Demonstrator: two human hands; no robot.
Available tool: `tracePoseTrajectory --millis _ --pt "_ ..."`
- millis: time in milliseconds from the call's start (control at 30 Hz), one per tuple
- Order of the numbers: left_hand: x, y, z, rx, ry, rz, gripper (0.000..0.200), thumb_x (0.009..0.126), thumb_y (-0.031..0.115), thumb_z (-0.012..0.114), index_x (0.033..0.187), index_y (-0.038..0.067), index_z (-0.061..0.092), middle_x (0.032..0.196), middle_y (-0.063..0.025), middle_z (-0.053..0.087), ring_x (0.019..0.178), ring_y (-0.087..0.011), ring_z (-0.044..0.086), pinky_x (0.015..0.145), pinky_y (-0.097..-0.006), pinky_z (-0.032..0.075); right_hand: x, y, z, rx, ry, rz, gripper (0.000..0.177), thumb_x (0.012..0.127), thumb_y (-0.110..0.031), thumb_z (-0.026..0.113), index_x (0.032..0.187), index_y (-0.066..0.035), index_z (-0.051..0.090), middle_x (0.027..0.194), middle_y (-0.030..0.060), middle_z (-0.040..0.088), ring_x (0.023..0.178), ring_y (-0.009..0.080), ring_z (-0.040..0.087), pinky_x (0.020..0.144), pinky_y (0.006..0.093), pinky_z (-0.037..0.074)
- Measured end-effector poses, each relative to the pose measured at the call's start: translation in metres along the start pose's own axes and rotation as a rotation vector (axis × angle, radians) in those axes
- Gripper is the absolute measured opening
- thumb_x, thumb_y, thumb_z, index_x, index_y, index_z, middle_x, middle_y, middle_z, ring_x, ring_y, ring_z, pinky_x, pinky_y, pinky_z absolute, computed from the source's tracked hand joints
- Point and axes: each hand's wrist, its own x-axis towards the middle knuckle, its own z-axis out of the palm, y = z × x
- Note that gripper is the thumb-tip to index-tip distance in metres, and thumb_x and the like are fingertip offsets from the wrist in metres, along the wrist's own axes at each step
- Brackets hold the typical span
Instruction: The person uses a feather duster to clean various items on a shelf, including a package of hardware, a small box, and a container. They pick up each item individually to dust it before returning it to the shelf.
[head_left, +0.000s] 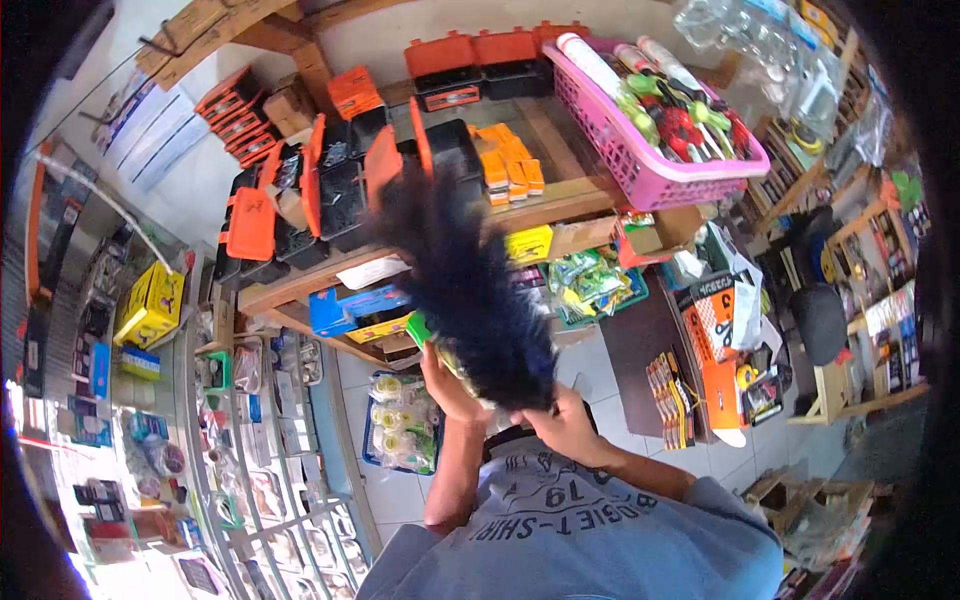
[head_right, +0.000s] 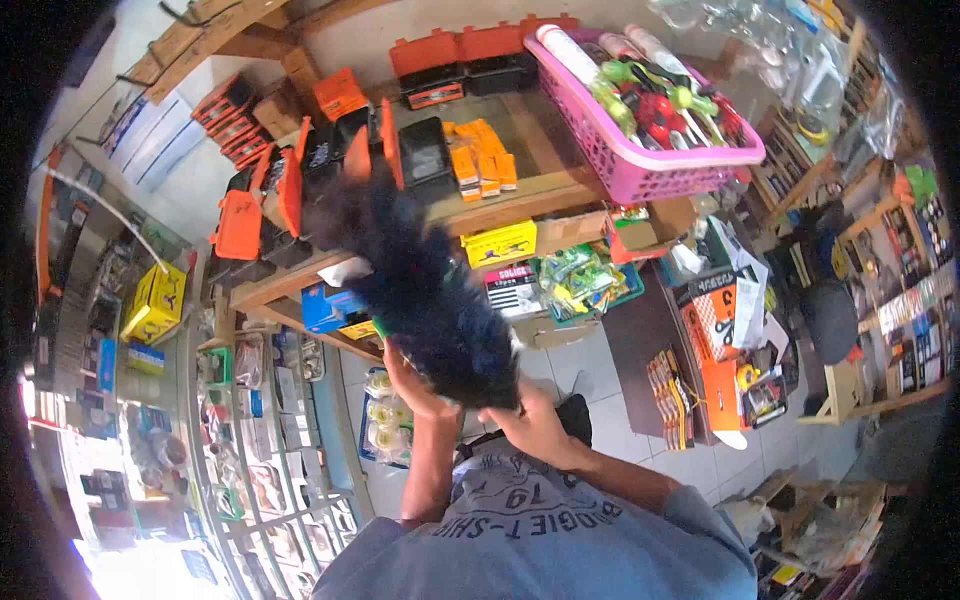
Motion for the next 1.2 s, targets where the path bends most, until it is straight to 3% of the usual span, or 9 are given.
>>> tracePoseTrajectory --millis 33,67,133,167,267,533,600,1167,1200 --pt "0.002 0.001 -0.003 -0.037 -0.046 -0.009 0.048 0.097 0.04 0.036 0.126 0.006 0.053 0.117 -0.0106 0.061 0.107 -0.0271 0.059 0.093 -0.0404 0.047 -0.002 -0.003 -0.002 -0.01 -0.064 0.014 0.019 0.089 -0.008 0.06 0.107 0.0 0.058 0.079 0.0017 0.066 0.065 0.0082 0.057 0.059 0.0245 0.047" --pt "0.018 0.004 -0.049 0.14 -0.172 0.107 0.05 0.097 0.043 0.037 0.127 0.007 0.052 0.118 -0.0101 0.061 0.11 -0.0272 0.057 0.098 -0.0425 0.044 -0.006 -0.004 -0.005 -0.021 -0.127 0.031 0.023 0.091 -0.01 0.058 0.111 0.0 0.056 0.079 0.0025 0.065 0.068 0.0095 0.058 0.062 0.0255 0.048" --pt "0.024 0.018 -0.069 0.94 0.006 0.18 0.073 0.091 0.064 0.036 0.137 0.007 0.042 0.129 -0.0135 0.054 0.117 -0.0307 0.052 0.105 -0.0484 0.036 -0.007 0.011 -0.015 -0.091 -0.241 0.099 0.028 0.092 -0.011 0.056 0.118 -0.001 0.054 0.078 0.0044 0.064 0.067 0.0106 0.057 0.063 0.0264 0.048" --pt "0.022 0.019 -0.073 0.933 0.021 0.188 0.073 0.091 0.064 0.036 0.137 0.007 0.042 0.129 -0.0135 0.054 0.117 -0.0307 0.052 0.105 -0.0484 0.036 -0.008 0.016 -0.018 -0.155 -0.339 0.171 0.033 0.094 -0.013 0.053 0.125 -0.001 0.051 0.077 0.0063 0.062 0.066 0.0117 0.057 0.064 0.0273 0.048" --pt "0.016 0.03 -0.08 0.804 0.041 0.234 0.073 0.091 0.064 0.035 0.137 0.006 0.042 0.129 -0.0131 0.053 0.118 -0.0301 0.051 0.105 -0.0478 0.036 -0.016 0.007 -0.021 -0.294 -0.345 0.129 0.039 0.095 -0.014 0.05 0.132 -0.003 0.048 0.077 0.0098 0.061 0.066 0.0141 0.056 0.064 0.0287 0.048" --pt "0.039 0.034 -0.07 0.468 0.037 0.337 0.073 0.092 0.063 0.033 0.137 0.006 0.042 0.131 -0.0121 0.052 0.119 -0.0285 0.05 0.106 -0.0461 0.035 -0.039 0.027 -0.046 -0.329 -0.289 0.075 0.037 0.094 -0.009 0.051 0.13 -0.001 0.053 0.07 0.0049 0.056 0.063 0.0106 0.053 0.061 0.0263 0.045" --pt "0.029 0.03 -0.074 0.392 0.027 0.352 0.073 0.093 0.063 0.032 0.138 0.006 0.042 0.132 -0.0119 0.051 0.12 -0.0281 0.049 0.106 -0.0456 0.035 -0.037 0.031 -0.045 -0.381 -0.277 0.153 0.038 0.093 -0.009 0.052 0.131 -0.003 0.052 0.081 0.0114 0.06 0.065 0.0167 0.056 0.065 0.029 0.047" --pt "0.019 0.057 -0.061 -0.182 -0.067 0.478 0.073 0.094 0.063 0.028 0.138 0.006 0.042 0.136 -0.0099 0.048 0.123 -0.025 0.046 0.108 -0.0423 0.033 -0.027 0.008 -0.044 -0.422 -0.269 0.111 0.037 0.091 -0.005 0.053 0.128 -0.004 0.055 0.084 0.0131 0.063 0.066 0.0162 0.058 0.065 0.0284 0.048" --pt "0.008 0.06 -0.042 -0.12 0.079 0.366 0.077 0.093 0.066 0.026 0.14 0.006 0.04 0.137 -0.0092 0.047 0.125 -0.0246 0.044 0.109 -0.0413 0.031 -0.026 0.005 -0.046 -0.455 -0.221 0.093 0.037 0.09 -0.004 0.054 0.127 -0.004 0.056 0.085 0.0134 0.064 0.067 0.0164 0.058 0.066 0.0287 0.048"
